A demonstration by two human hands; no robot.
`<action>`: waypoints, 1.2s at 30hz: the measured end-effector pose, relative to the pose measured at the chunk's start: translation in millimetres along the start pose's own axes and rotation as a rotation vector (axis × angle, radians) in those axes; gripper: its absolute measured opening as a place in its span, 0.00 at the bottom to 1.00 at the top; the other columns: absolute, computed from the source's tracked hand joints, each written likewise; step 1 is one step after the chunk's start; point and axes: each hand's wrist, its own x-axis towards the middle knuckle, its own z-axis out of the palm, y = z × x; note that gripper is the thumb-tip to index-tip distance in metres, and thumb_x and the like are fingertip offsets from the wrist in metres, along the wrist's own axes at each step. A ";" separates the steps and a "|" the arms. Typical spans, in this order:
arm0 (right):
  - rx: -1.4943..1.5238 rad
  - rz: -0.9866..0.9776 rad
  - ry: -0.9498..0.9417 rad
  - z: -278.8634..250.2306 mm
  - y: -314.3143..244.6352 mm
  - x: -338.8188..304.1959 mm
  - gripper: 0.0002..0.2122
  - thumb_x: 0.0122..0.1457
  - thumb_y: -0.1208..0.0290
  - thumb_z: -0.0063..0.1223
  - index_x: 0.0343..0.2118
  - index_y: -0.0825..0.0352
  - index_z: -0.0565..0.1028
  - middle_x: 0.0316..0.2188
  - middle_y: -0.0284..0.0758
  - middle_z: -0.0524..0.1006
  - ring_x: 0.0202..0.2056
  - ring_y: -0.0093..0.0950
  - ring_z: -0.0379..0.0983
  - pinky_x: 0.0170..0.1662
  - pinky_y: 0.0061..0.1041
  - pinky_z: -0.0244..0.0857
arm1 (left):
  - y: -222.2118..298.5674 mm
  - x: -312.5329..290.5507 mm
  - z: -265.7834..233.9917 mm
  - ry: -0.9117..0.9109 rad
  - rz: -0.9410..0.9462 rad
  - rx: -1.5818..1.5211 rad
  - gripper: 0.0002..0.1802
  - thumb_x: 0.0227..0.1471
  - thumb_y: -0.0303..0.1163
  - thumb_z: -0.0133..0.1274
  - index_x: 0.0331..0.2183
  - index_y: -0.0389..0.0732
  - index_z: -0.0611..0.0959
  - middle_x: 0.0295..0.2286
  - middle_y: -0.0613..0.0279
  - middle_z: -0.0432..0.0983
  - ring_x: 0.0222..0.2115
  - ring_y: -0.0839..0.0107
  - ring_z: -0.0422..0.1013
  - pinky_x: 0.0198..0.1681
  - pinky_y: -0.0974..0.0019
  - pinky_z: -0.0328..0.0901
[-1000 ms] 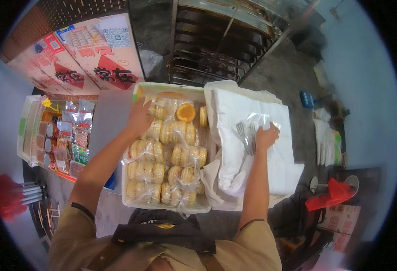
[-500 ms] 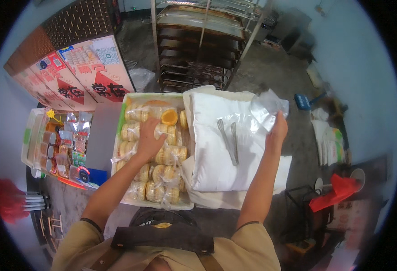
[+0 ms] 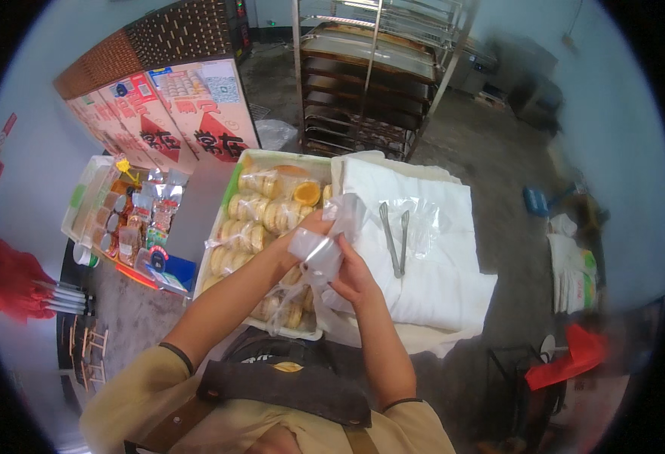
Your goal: The person places round buns into clear plastic bags, ties each bag, and arranges them in a tray. The person then folds a white cloth and places it over the tray.
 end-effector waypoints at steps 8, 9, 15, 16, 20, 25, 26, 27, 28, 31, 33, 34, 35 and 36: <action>-0.261 -0.119 -0.044 5.8 -26.6 -4.6 0.28 0.68 0.55 0.53 0.64 0.68 0.67 0.57 0.32 0.75 0.56 0.25 0.71 0.60 0.29 0.63 | 27.2 -49.7 -30.6 0.598 0.426 0.900 0.17 0.44 0.33 0.66 0.37 0.35 0.86 0.31 0.50 0.84 0.33 0.59 0.81 0.41 0.57 0.72; -0.396 -0.133 -0.057 9.6 -25.7 -2.0 0.28 0.68 0.57 0.55 0.65 0.69 0.66 0.57 0.32 0.74 0.56 0.24 0.70 0.61 0.28 0.62 | 32.4 -56.8 -30.9 0.612 0.413 0.939 0.18 0.45 0.35 0.63 0.39 0.35 0.86 0.34 0.41 0.82 0.39 0.43 0.79 0.43 0.52 0.72; -0.952 -0.195 0.311 18.6 -16.1 17.1 0.14 0.63 0.63 0.63 0.43 0.69 0.80 0.35 0.31 0.80 0.32 0.20 0.72 0.37 0.22 0.65 | 52.9 -78.1 -43.3 0.686 0.314 0.976 0.20 0.44 0.38 0.65 0.38 0.35 0.87 0.32 0.44 0.83 0.35 0.51 0.80 0.40 0.54 0.72; -0.916 -0.212 0.365 18.7 -15.1 18.6 0.13 0.63 0.62 0.64 0.38 0.69 0.81 0.29 0.28 0.78 0.28 0.17 0.69 0.33 0.21 0.62 | 54.4 -79.9 -51.5 0.652 0.319 0.954 0.20 0.44 0.38 0.65 0.38 0.34 0.87 0.31 0.45 0.83 0.33 0.54 0.80 0.40 0.55 0.72; -0.742 -0.355 0.578 23.2 -10.2 21.9 0.16 0.65 0.58 0.63 0.32 0.70 0.82 0.21 0.24 0.73 0.21 0.15 0.62 0.25 0.20 0.55 | 50.4 -83.2 -85.9 0.585 0.278 0.876 0.21 0.46 0.39 0.66 0.38 0.32 0.87 0.28 0.50 0.84 0.28 0.64 0.79 0.36 0.60 0.72; -0.731 -0.387 0.724 27.6 -16.9 16.0 0.22 0.65 0.49 0.61 0.24 0.65 0.78 0.18 0.23 0.70 0.19 0.15 0.60 0.23 0.21 0.53 | 31.9 -79.7 -97.7 0.636 0.363 0.734 0.19 0.51 0.37 0.66 0.38 0.29 0.87 0.25 0.58 0.82 0.22 0.72 0.74 0.29 0.64 0.69; -0.753 -0.341 0.759 26.4 -20.9 12.6 0.23 0.66 0.48 0.60 0.22 0.64 0.76 0.17 0.24 0.70 0.19 0.15 0.60 0.23 0.21 0.53 | 28.8 -78.3 -97.4 0.623 0.336 0.635 0.18 0.52 0.37 0.66 0.37 0.29 0.88 0.24 0.59 0.82 0.22 0.74 0.73 0.27 0.65 0.68; -0.806 -0.344 0.738 24.8 -24.3 9.6 0.24 0.66 0.48 0.59 0.20 0.64 0.75 0.17 0.25 0.70 0.19 0.15 0.61 0.23 0.21 0.55 | 26.5 -77.1 -97.3 0.596 0.315 0.514 0.18 0.54 0.37 0.65 0.37 0.29 0.88 0.24 0.61 0.81 0.21 0.76 0.72 0.26 0.67 0.67; -0.846 -0.344 0.735 22.8 -27.5 6.4 0.24 0.66 0.49 0.59 0.19 0.63 0.74 0.16 0.25 0.70 0.19 0.15 0.62 0.23 0.21 0.56 | 24.5 -76.4 -97.6 0.593 0.292 0.551 0.18 0.54 0.37 0.65 0.37 0.29 0.88 0.24 0.62 0.81 0.21 0.77 0.72 0.25 0.68 0.67; -0.914 -0.306 0.738 15.8 -36.9 -3.3 0.26 0.67 0.49 0.57 0.16 0.63 0.72 0.15 0.27 0.69 0.18 0.17 0.64 0.23 0.21 0.60 | 20.7 -75.3 -101.5 0.570 0.260 0.571 0.19 0.56 0.38 0.65 0.37 0.28 0.88 0.24 0.63 0.80 0.21 0.78 0.71 0.24 0.69 0.66; -0.893 -0.309 0.690 10.3 -41.1 -6.7 0.26 0.68 0.50 0.57 0.17 0.65 0.72 0.15 0.27 0.69 0.15 0.19 0.64 0.22 0.22 0.62 | 19.4 -73.7 -105.4 0.582 0.266 0.548 0.21 0.56 0.40 0.66 0.38 0.29 0.87 0.24 0.64 0.79 0.21 0.77 0.71 0.25 0.68 0.67; -0.945 -0.307 0.697 7.5 -42.1 -7.1 0.23 0.67 0.51 0.57 0.22 0.66 0.75 0.16 0.28 0.70 0.17 0.19 0.66 0.23 0.21 0.63 | 19.0 -72.9 -107.6 0.576 0.291 0.570 0.21 0.56 0.41 0.66 0.37 0.29 0.88 0.23 0.64 0.79 0.21 0.77 0.71 0.26 0.67 0.67; -0.986 -0.311 0.665 4.9 -42.7 -6.8 0.21 0.67 0.52 0.58 0.26 0.68 0.77 0.18 0.28 0.71 0.19 0.19 0.67 0.25 0.21 0.65 | 19.3 -72.7 -110.0 0.571 0.316 0.591 0.21 0.56 0.42 0.66 0.36 0.29 0.88 0.23 0.65 0.78 0.22 0.77 0.71 0.27 0.67 0.67; -1.011 -0.304 0.650 2.5 -43.0 -6.1 0.20 0.67 0.53 0.59 0.30 0.69 0.79 0.20 0.29 0.73 0.21 0.19 0.69 0.26 0.21 0.66 | 19.3 -72.5 -111.5 0.562 0.317 0.596 0.21 0.56 0.42 0.66 0.35 0.29 0.88 0.22 0.65 0.78 0.22 0.77 0.72 0.28 0.66 0.68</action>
